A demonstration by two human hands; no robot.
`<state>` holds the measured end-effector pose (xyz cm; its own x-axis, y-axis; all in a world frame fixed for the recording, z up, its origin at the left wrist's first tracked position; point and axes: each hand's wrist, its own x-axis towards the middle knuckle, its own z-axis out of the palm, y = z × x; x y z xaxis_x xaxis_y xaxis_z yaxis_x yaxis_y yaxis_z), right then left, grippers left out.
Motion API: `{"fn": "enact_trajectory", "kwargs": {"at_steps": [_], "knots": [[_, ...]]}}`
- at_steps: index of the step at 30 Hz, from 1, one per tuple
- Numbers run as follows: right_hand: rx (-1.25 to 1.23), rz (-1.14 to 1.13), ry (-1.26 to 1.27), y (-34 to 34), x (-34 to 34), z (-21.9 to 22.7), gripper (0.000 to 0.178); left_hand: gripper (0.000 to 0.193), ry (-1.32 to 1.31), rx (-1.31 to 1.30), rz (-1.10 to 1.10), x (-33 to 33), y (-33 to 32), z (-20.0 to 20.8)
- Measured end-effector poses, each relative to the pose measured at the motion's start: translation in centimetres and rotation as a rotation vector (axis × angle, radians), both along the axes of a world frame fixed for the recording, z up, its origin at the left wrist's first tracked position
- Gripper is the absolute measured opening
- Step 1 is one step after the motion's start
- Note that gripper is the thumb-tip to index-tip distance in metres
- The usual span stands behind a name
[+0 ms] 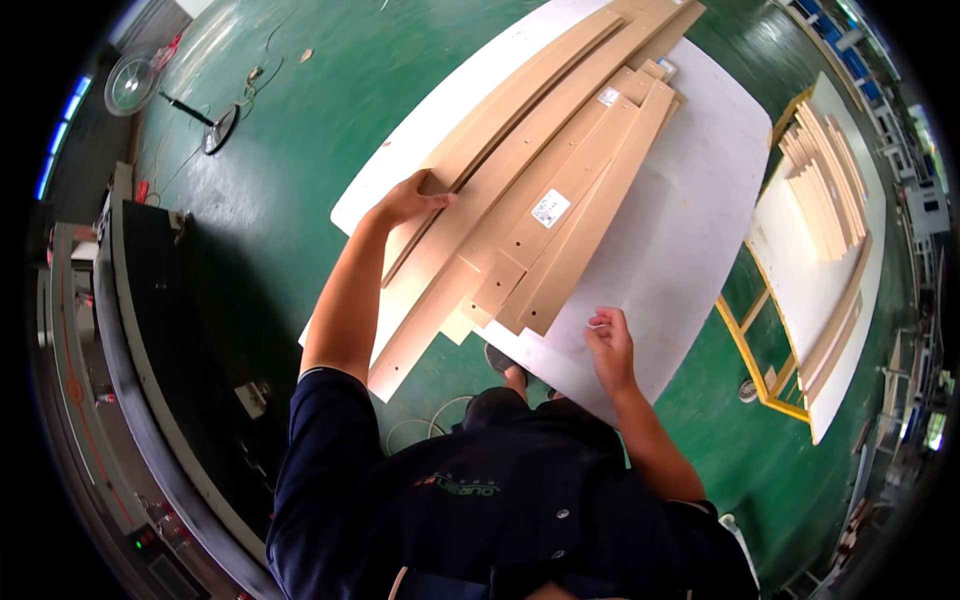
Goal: The person picks up long, light-colored wooden planks from a table and stacks them into a neat pile. The person handles the planks one by one, aligning them carefully before placing them on top of the existing stack. The process is repeated multiple times throughout the video.
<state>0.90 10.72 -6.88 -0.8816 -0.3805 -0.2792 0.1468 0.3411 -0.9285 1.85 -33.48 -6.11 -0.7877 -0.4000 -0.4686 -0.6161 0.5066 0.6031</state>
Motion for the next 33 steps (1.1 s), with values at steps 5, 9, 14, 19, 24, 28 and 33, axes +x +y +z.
{"fn": "enact_trajectory", "kwargs": {"at_steps": [5, 9, 14, 19, 24, 28, 33], "knots": [[0.079, 0.004, 0.000, 2.8, -0.1, -0.3, 0.039, 0.093, 0.094, -0.041, 0.077, -0.2, 1.1, -1.3], [0.139, -0.058, -0.021, 6.9, 0.7, -1.7, 0.039, 0.095, 0.096, -0.059, 0.084, -0.2, 1.1, -1.8], [0.204, -0.112, -0.036, 10.5, 1.3, -1.6, 0.039, 0.095, 0.112, -0.064, 0.071, -0.3, 0.8, -2.7], [0.194, -0.223, -0.013, 15.0, 1.9, -3.1, 0.040, 0.087, 0.162, -0.084, 0.033, -0.1, 1.7, -1.7], [0.203, -0.303, -0.020, 19.3, 3.4, -4.6, 0.039, 0.072, 0.310, -0.353, 0.014, 0.1, 2.8, -1.8], [0.183, -0.347, -0.088, 22.3, 4.8, -6.2, 0.038, 0.061, 0.433, -0.491, -0.014, 0.9, 5.0, -0.9], [0.158, -0.292, -0.172, 23.0, 4.9, -6.5, 0.034, 0.062, 0.405, -0.453, -0.042, 3.0, 7.6, -0.3]]}}
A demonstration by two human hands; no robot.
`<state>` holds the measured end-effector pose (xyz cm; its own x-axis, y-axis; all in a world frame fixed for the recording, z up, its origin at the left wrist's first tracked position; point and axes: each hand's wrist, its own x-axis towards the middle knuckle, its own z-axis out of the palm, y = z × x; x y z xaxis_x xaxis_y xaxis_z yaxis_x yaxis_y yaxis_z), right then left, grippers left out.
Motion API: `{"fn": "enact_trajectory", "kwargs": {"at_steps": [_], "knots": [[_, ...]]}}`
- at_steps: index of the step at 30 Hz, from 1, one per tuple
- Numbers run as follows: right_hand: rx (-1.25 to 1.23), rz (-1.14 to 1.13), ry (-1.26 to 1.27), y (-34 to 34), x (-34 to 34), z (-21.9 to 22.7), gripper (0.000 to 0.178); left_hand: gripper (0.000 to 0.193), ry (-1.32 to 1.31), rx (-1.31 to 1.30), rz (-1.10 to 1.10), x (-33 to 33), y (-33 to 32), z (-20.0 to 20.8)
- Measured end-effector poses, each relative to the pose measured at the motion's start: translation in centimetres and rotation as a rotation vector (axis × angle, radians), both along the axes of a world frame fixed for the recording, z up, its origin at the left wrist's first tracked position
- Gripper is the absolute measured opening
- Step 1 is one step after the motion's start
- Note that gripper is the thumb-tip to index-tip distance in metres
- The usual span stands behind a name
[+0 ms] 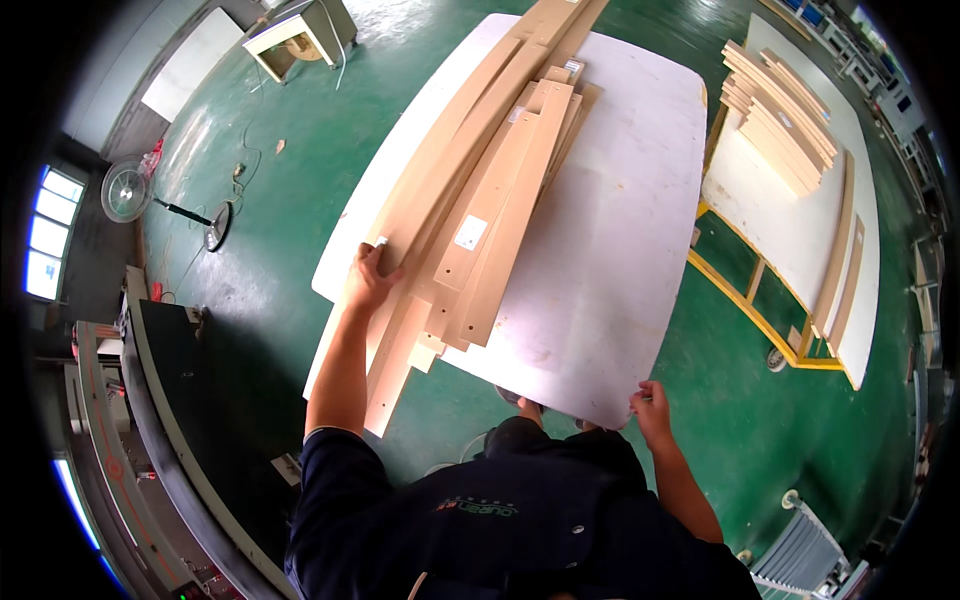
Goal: The person picks up long, light-colored wooden planks from a table and stacks them into a neat pile. The person handles the planks one by one, aligning them carefully before placing them on top of the existing stack. The process is repeated multiple times throughout the video.
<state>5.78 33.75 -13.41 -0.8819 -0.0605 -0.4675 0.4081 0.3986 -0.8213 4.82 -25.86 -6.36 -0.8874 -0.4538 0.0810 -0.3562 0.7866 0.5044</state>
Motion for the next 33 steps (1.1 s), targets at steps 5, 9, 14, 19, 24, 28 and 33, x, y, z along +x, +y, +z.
{"fn": "enact_trajectory", "kwargs": {"at_steps": [5, 9, 14, 19, 24, 28, 33], "knots": [[-0.091, 0.037, -0.006, -0.8, -1.8, 0.0, 0.032, 0.069, -0.050, -0.075, 0.027, 1.6, 3.1, -1.8], [-0.132, 0.052, 0.009, -1.5, -3.0, 1.4, 0.031, 0.063, -0.003, -0.175, 0.022, 1.4, 5.1, -1.9], [-0.136, 0.075, -0.007, -1.4, -3.3, 1.3, 0.032, 0.063, -0.009, -0.262, 0.068, 1.2, 7.4, -1.4], [-0.168, 0.079, -0.030, -1.6, -2.6, 1.6, 0.031, 0.064, 0.003, -0.182, -0.014, 1.5, 5.6, -1.5], [-0.192, 0.044, -0.069, -2.7, -2.2, 2.7, 0.031, 0.059, -0.066, -0.199, -0.008, 2.1, 5.6, -0.1], [-0.167, 0.094, -0.042, -3.2, -2.9, 2.9, 0.032, 0.057, -0.091, -0.316, 0.048, 1.2, 7.7, 0.7], [-0.203, 0.089, -0.009, -3.8, -3.3, 3.3, 0.030, 0.059, -0.078, -0.293, 0.026, 1.5, 8.4, 0.5]]}}
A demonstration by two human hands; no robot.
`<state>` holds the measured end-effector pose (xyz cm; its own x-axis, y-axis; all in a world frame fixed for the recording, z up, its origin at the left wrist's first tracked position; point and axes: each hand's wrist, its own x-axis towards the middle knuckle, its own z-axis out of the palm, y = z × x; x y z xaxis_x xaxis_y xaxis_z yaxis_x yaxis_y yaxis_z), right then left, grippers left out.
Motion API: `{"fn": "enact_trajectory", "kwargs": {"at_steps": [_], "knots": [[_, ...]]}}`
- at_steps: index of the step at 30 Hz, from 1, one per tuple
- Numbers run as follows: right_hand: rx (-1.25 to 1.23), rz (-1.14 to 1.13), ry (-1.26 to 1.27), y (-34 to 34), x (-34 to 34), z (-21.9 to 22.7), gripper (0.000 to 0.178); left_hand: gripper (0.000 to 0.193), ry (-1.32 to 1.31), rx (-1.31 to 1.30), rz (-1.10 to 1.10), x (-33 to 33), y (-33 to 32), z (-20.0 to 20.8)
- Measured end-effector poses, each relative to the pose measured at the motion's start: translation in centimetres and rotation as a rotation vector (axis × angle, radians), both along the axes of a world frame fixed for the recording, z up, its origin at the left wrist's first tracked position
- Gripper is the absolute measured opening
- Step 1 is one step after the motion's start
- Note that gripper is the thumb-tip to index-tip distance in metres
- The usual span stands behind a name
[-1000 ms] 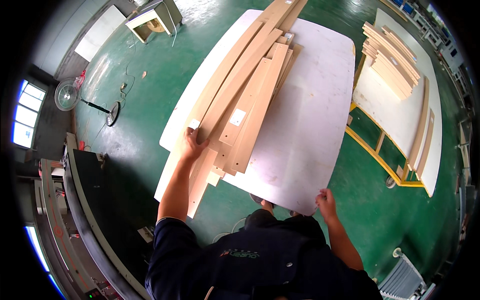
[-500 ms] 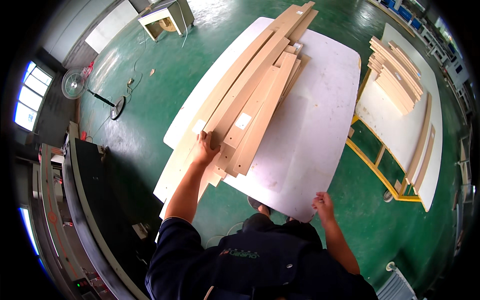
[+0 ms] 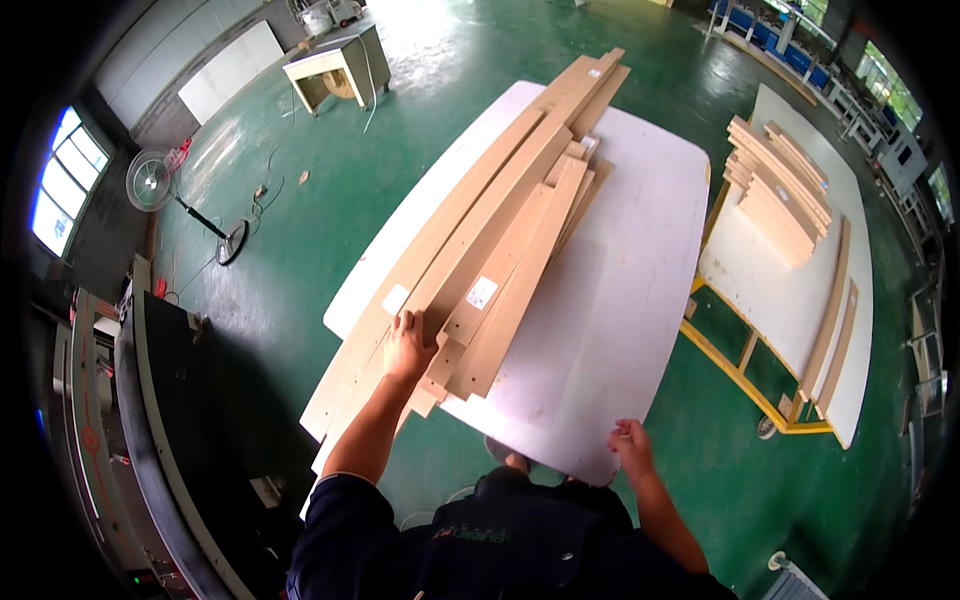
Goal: The person picks up long, light-colored wooden planks from a table and stacks them into a neat pile. The person handles the planks one by one, aligning them carefully before placing them on top of the existing stack. The process is repeated multiple times throughout the video.
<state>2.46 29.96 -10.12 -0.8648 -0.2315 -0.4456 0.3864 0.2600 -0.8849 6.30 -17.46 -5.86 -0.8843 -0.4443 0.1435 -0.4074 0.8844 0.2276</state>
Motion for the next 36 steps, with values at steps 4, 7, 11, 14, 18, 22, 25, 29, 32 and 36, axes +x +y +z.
{"fn": "enact_trajectory", "kwargs": {"at_steps": [4, 7, 11, 14, 18, 22, 25, 29, 32, 36], "knots": [[-0.028, -0.011, -0.012, 0.3, -0.3, -2.1, 0.031, 0.065, 0.118, 0.079, -0.080, 0.5, -3.1, -2.3], [-0.066, 0.023, -0.037, -0.9, -1.2, -1.4, 0.032, 0.061, 0.106, 0.083, -0.017, 1.2, -2.2, -1.3], [-0.090, 0.023, -0.035, -1.6, -1.4, 0.2, 0.032, 0.067, 0.007, 0.154, -0.039, 0.9, -0.3, 0.0], [-0.110, 0.003, -0.006, -1.8, -2.3, 0.7, 0.036, 0.064, 0.026, 0.130, -0.068, 0.1, -1.5, -1.3], [-0.064, 0.056, -0.022, -1.6, -1.2, 0.9, 0.033, 0.064, -0.075, 0.235, -0.015, 1.3, -1.2, -0.8], [-0.112, 0.052, -0.025, -2.0, -1.6, 1.0, 0.034, 0.062, -0.037, 0.122, -0.077, 1.7, -1.0, -1.4], [-0.106, 0.060, -0.047, -2.1, -1.1, 0.9, 0.035, 0.054, 0.017, 0.042, -0.114, 2.0, -0.9, -1.9], [-0.094, 0.063, -0.022, -2.5, -1.0, 0.4, 0.035, 0.043, 0.081, -0.023, -0.188, 2.1, -0.9, -3.0], [-0.039, 0.086, 0.009, -3.0, -1.1, -1.3, 0.034, 0.040, 0.102, 0.005, -0.159, 2.5, -0.3, -3.8], [-0.028, 0.061, -0.011, -3.4, -1.1, -1.3, 0.036, 0.039, 0.123, 0.043, -0.181, 2.2, 0.3, -2.7]]}}
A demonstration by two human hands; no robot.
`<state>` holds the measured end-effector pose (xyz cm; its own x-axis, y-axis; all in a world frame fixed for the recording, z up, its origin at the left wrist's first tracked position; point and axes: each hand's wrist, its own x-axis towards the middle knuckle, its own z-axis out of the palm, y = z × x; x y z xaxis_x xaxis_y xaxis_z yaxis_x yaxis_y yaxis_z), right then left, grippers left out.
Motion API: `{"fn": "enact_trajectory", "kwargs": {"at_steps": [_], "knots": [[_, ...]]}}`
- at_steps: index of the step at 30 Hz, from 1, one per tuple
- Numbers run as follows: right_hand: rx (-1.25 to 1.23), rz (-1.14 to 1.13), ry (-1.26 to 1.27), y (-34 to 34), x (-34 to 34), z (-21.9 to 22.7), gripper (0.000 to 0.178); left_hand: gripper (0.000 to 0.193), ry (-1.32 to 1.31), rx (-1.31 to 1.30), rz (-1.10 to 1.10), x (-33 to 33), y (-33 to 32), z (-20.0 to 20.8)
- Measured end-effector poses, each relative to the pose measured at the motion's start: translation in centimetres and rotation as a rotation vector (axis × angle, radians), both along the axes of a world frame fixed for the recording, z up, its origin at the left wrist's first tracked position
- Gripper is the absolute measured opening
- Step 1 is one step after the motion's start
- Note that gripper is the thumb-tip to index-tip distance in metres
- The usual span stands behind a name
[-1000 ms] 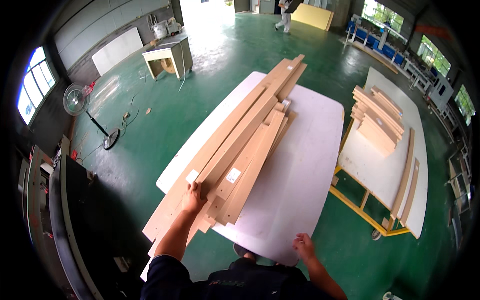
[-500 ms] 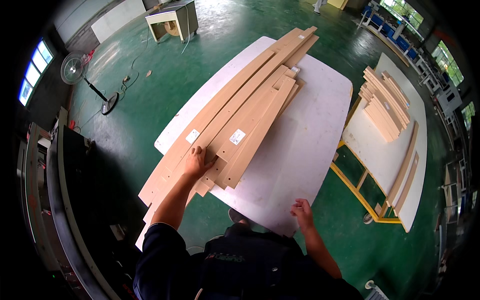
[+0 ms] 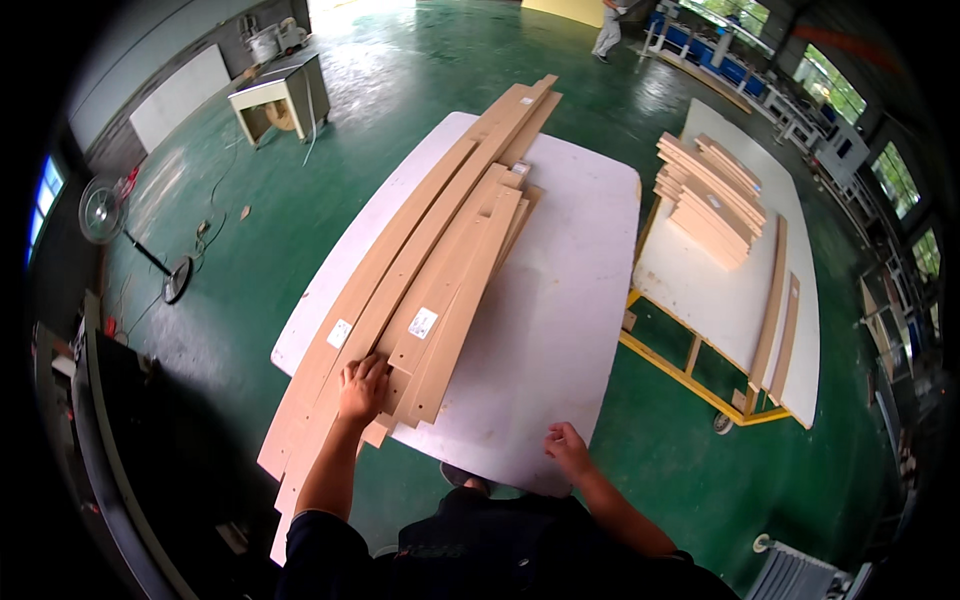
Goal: The person picks up long, light-colored wooden planks from a table and stacks them into a neat pile. The person handles the planks one by one, aligning them carefully before placing them on top of the existing stack. The process is repeated multiple times throughout the video.
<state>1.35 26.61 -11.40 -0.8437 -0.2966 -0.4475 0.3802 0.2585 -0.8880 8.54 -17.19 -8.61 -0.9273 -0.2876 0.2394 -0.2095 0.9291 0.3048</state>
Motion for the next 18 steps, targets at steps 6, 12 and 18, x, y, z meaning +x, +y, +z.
{"fn": "enact_trajectory", "kwargs": {"at_steps": [6, 12, 18], "knots": [[0.078, -0.043, 0.016, 1.7, 0.7, -1.5, 0.036, 0.040, 0.016, 0.041, -0.065, 0.2, 0.9, -0.1], [0.088, -0.074, 0.069, 4.5, 2.1, -0.8, 0.033, 0.038, -0.019, 0.072, -0.027, 1.0, 1.5, 0.3], [0.043, -0.094, 0.082, 8.8, 2.0, -1.6, 0.030, 0.030, 0.154, 0.255, 0.370, 5.4, 1.7, -2.4]]}}
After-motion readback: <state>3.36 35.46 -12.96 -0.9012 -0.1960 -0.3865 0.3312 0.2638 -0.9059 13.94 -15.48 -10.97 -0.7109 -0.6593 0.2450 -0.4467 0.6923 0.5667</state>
